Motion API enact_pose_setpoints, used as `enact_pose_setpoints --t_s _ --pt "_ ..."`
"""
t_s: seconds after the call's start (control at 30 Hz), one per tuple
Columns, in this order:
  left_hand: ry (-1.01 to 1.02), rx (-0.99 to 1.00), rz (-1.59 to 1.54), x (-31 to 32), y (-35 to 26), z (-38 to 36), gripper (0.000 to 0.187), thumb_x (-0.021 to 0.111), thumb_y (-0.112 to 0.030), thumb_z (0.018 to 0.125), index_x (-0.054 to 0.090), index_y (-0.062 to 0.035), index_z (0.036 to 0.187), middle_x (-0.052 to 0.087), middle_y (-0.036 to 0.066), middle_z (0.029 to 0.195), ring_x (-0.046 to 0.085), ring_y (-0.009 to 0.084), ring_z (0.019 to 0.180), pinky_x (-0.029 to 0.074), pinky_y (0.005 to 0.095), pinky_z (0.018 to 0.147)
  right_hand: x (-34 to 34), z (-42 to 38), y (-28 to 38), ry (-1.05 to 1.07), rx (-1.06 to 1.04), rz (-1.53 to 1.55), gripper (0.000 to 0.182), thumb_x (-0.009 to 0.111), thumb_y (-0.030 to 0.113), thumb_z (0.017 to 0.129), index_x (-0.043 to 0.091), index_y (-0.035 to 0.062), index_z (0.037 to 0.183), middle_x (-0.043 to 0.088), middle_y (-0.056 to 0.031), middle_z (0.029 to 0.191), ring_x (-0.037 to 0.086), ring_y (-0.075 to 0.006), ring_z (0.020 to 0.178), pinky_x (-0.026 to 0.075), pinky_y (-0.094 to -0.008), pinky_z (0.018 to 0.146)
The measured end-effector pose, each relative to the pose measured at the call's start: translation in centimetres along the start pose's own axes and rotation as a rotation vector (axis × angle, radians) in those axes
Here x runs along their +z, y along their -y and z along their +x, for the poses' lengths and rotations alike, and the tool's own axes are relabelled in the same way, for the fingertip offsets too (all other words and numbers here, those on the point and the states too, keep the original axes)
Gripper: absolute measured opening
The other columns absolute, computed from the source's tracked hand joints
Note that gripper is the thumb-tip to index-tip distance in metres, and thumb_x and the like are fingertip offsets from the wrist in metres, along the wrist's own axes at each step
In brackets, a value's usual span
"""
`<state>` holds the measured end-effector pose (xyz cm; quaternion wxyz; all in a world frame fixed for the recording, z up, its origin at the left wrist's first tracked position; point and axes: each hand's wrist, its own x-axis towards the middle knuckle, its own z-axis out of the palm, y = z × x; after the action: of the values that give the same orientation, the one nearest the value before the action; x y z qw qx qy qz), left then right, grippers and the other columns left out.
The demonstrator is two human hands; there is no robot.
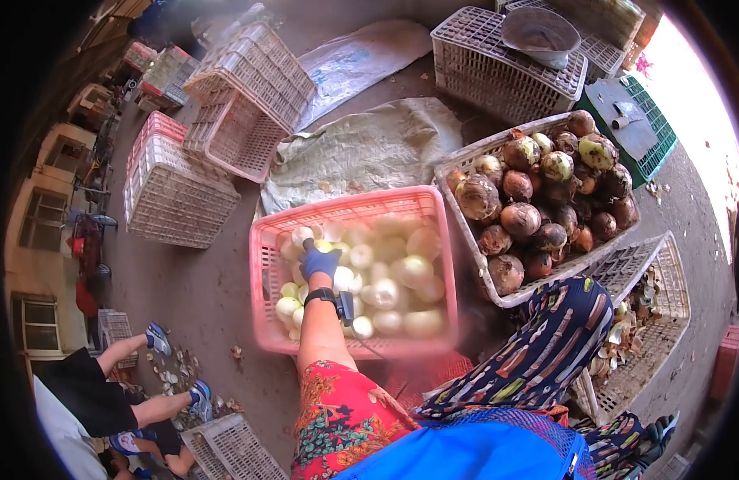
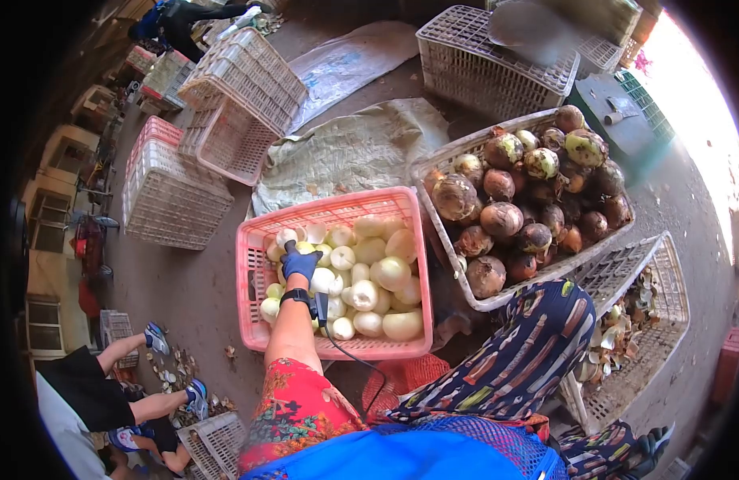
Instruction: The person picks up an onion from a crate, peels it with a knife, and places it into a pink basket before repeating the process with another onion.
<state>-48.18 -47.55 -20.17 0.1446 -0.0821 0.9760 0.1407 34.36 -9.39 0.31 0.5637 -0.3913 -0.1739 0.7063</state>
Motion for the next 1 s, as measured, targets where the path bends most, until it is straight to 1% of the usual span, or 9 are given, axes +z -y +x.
enact_pose_setpoints --t_s 0.1,0.2,0.3,0.33,0.4,0.47,0.73,0.83,1.0 --pt "-0.010 0.047 -0.015 -0.2 0.0 0.0 0.089 0.082 -0.042 0.068 0.039 -0.0167 0.141 0.046 0.030 0.137 0.054 0.0469 0.121 0.047 0.0506 0.098 0.5 0.2 -0.4 -0.012 0.011 -0.011 0.023 0.051 0.021 0.105 0.051 0.0009 0.117 0.044 -0.0024 0.088 0.037 -0.0065 0.055 0.035 -0.0228 0.050" --pt "-0.104 0.103 -0.604 1.5 2.3 1.8 0.084 0.084 -0.037 0.068 0.043 -0.0115 0.137 0.055 0.026 0.130 0.059 0.0386 0.116 0.049 0.0455 0.096 0.8 0.3 -0.7 -0.018 0.020 -0.015 0.024 0.051 0.021 0.105 0.051 0.0008 0.117 0.044 -0.0025 0.088 0.037 -0.0064 0.055 0.036 -0.0229 0.050" --pt "-0.347 0.265 -0.827 -0.7 3.6 1.7 0.070 0.083 -0.033 0.073 0.050 -0.0093 0.130 0.062 0.019 0.120 0.062 0.0327 0.110 0.050 0.0422 0.093 1.1 0.4 -0.9 -0.014 0.027 -0.017 0.024 0.051 0.021 0.105 0.051 0.0006 0.118 0.045 -0.0026 0.088 0.037 -0.0064 0.055 0.036 -0.0229 0.050" --pt "-0.428 0.373 -0.802 -1.6 4.8 2.3 0.068 0.082 -0.035 0.075 0.050 -0.0105 0.130 0.062 0.020 0.120 0.062 0.0346 0.109 0.050 0.0438 0.093 1.2 0.3 -1.0 -0.014 0.030 -0.013 0.024 0.051 0.021 0.105 0.051 0.0006 0.118 0.045 -0.0026 0.088 0.037 -0.0064 0.055 0.036 -0.0229 0.050" --pt "-0.485 0.199 -0.109 -5.5 5.4 -1.3 0.057 0.074 -0.032 0.081 0.053 -0.0130 0.130 0.060 0.023 0.123 0.062 0.0395 0.106 0.050 0.0474 0.092 1.2 0.5 -1.1 -0.009 0.028 -0.013 0.025 0.051 0.021 0.105 0.051 0.0005 0.119 0.045 -0.0026 0.088 0.037 -0.0064 0.055 0.036 -0.0229 0.050" --pt "-0.447 -0.156 0.172 -4.8 9.0 -0.6 0.048 0.064 -0.023 0.083 0.055 -0.0151 0.130 0.059 0.026 0.121 0.060 0.0430 0.107 0.049 0.0496 0.092 0.9 0.4 -1.4 0.000 0.029 0.001 0.025 0.051 0.021 0.105 0.051 0.0004 0.119 0.045 -0.0027 0.089 0.038 -0.0063 0.055 0.036 -0.0229 0.050" --pt "-0.483 0.313 0.198 -1.3 13.4 0.6 0.057 0.062 -0.018 0.080 0.050 -0.0018 0.134 0.044 0.024 0.145 0.042 0.0434 0.134 0.039 0.0478 0.110 0.0 0.4 -0.6 0.013 0.023 0.013 0.027 0.051 0.022 0.105 0.051 0.0001 0.120 0.045 -0.0029 0.089 0.038 -0.0063 0.055 0.036 -0.0230 0.050" --pt "-0.355 0.271 0.385 -3.2 8.4 -3.0 0.070 0.066 -0.022 0.082 0.041 -0.0041 0.145 0.038 0.021 0.150 0.037 0.0402 0.139 0.037 0.0470 0.112 -0.4 0.3 -0.4 0.014 0.020 0.006 0.027 0.051 0.022 0.105 0.051 -0.0001 0.121 0.046 -0.0030 0.090 0.038 -0.0062 0.055 0.036 -0.0231 0.050" --pt "-0.188 0.287 0.699 -2.1 8.1 -1.1 0.068 0.064 -0.022 0.085 0.042 -0.0067 0.147 0.034 0.014 0.155 0.037 0.0341 0.141 0.037 0.0421 0.112 -0.7 -0.2 0.0 0.002 0.013 0.003 0.028 0.051 0.022 0.105 0.051 -0.0003 0.122 0.046 -0.0032 0.090 0.038 -0.0062 0.055 0.036 -0.0231 0.050"
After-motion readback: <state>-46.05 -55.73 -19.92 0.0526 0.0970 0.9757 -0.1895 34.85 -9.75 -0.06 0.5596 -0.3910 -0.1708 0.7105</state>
